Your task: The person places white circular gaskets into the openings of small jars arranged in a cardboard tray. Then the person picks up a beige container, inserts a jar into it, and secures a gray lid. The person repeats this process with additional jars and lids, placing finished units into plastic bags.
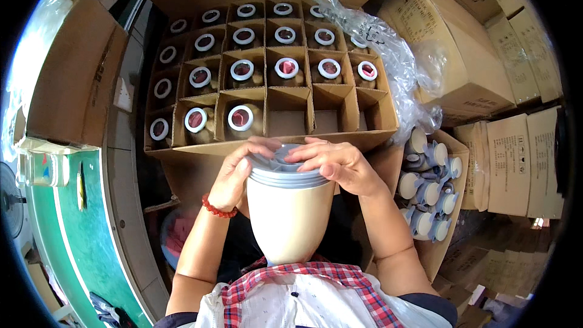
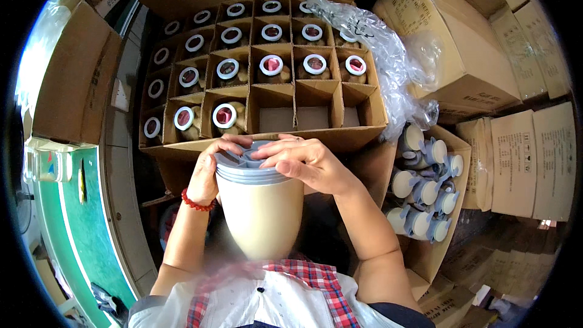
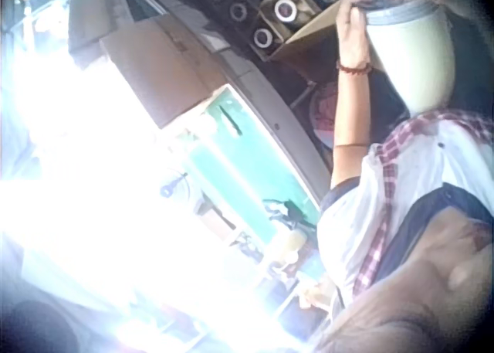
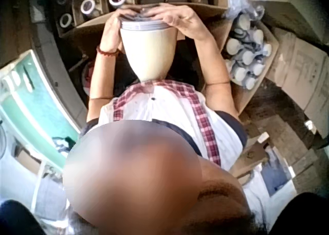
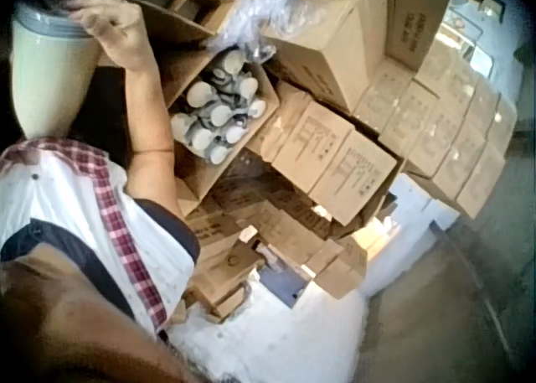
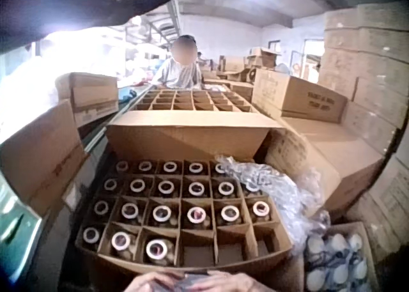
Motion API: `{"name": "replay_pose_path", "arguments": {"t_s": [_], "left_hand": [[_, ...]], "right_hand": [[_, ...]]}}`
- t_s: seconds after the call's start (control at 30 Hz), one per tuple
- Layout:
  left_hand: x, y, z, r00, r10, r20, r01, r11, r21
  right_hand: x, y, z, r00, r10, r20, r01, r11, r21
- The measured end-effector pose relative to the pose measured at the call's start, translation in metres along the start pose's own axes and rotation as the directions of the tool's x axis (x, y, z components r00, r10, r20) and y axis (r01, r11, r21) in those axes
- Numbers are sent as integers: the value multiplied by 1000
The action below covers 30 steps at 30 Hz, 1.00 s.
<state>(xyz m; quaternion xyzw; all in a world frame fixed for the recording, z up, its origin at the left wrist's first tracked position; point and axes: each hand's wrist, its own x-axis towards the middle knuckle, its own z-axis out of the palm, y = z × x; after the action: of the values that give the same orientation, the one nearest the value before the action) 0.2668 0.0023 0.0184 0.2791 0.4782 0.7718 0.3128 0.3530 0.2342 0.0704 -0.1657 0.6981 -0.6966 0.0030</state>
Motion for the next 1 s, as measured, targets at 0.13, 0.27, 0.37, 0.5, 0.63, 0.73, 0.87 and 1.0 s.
{"name": "replay_pose_path", "arguments": {"t_s": [0.13,0.27,0.37,0.5,0.63,0.73,0.87,1.0], "left_hand": [[-11,17,5,998,51,-24,-43,967,252],[-10,23,21,995,39,-97,-5,944,329],[-10,26,33,987,142,-75,-92,881,464],[-16,5,11,979,119,-164,-73,962,264],[-3,-10,5,982,-27,-188,35,999,42],[7,-14,-3,994,109,-17,-106,989,102],[-9,-6,12,986,93,-141,-75,989,126],[-16,49,58,971,240,0,-140,566,812]], "right_hand": [[-5,18,2,992,-116,39,113,992,64],[-11,44,-3,986,-168,6,160,949,271],[-16,48,-5,984,-174,-24,172,926,337],[-8,4,12,997,-68,-27,68,998,3],[1,-58,46,992,-32,-123,-48,801,-596],[6,-55,49,992,-35,-123,-50,778,-626],[2,-25,27,997,9,-78,-29,965,-260],[-22,50,-15,979,-202,12,182,908,377]]}}
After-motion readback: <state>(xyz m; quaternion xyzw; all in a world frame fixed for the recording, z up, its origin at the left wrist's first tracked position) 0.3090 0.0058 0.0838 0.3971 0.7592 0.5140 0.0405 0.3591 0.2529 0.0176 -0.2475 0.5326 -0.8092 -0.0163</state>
